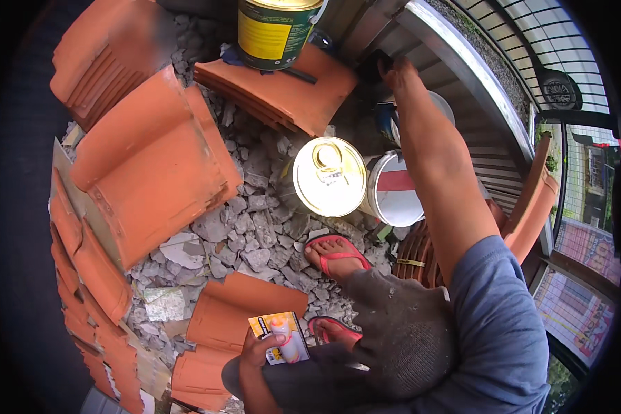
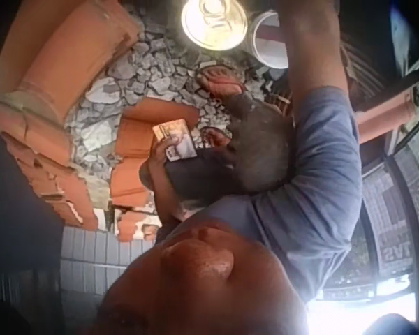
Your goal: The person organizes paint cans and tools, opens a paint can using a scraper, sands roof tiles with sandpaper, and wipes a bucket using a cloth.
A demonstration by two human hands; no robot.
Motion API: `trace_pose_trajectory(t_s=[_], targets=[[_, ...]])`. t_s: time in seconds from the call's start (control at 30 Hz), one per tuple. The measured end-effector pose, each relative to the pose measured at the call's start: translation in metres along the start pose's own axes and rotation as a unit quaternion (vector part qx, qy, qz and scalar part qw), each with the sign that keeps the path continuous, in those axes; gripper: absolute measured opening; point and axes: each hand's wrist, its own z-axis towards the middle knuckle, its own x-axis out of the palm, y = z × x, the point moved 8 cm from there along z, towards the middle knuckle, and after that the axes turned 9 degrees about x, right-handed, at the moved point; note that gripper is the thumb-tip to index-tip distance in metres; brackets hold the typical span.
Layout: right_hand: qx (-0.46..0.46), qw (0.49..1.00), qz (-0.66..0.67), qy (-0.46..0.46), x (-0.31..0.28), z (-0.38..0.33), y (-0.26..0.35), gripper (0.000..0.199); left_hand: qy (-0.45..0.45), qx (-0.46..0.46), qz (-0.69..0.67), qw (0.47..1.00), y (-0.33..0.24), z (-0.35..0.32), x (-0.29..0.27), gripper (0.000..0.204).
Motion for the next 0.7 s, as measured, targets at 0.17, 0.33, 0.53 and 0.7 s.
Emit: trace_pose_trajectory(t_s=[0.17, 0.33, 0.53, 0.7], targets=[[0.027, 0.999, 0.025, -0.003, 0.013, -0.012, -0.015, 0.029, 0.042, 0.014, 0.046, 0.998, -0.008, 0.013, -0.014, 0.056], [0.001, 0.999, -0.006, 0.043, 0.016, -0.006, -0.004, 0.037, 0.067, 0.019, 0.129, 0.989, -0.009, 0.036, -0.014, 0.048], [-0.085, 0.986, -0.136, -0.05, 0.002, -0.016, -0.017, 0.041, 0.077, 0.042, 0.157, 0.984, -0.024, 0.023, 0.006, 0.055], [-0.113, 0.937, -0.326, -0.06, 0.002, 0.009, -0.023, 0.041, 0.075, 0.081, 0.173, 0.979, -0.028, 0.012, 0.007, 0.035]])
